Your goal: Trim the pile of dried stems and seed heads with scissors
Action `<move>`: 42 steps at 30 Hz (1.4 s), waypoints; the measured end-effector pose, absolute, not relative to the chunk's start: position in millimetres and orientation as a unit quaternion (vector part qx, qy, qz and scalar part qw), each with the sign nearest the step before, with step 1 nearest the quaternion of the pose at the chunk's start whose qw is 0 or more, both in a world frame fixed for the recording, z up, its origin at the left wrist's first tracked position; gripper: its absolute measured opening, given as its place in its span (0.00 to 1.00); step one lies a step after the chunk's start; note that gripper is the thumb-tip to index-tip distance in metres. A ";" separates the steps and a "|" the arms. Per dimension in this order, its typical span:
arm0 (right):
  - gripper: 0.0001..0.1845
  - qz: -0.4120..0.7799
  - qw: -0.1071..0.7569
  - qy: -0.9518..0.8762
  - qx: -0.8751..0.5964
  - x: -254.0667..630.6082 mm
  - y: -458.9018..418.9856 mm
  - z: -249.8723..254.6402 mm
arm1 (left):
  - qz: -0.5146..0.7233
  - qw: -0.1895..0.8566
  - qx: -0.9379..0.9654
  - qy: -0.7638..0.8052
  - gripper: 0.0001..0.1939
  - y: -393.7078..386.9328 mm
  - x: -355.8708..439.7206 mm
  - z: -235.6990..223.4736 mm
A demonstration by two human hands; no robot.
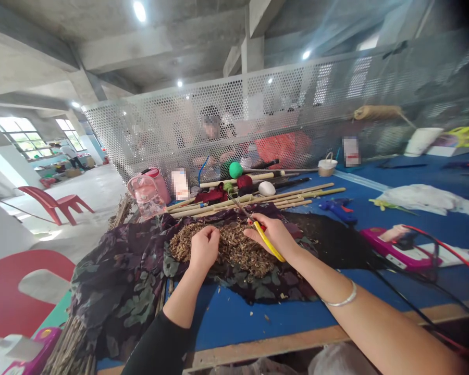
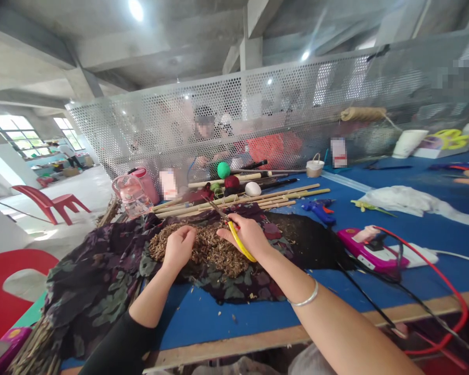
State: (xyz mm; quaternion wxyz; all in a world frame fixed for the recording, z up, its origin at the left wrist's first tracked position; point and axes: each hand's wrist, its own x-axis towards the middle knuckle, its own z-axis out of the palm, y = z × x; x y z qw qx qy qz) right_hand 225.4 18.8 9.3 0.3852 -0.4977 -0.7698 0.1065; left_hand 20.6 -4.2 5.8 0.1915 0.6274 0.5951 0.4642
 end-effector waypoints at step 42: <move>0.24 0.056 0.292 -0.861 -0.413 215.6 6.3 11.8 | 0.468 0.246 0.652 0.544 0.13 -14.8 35.9 7.9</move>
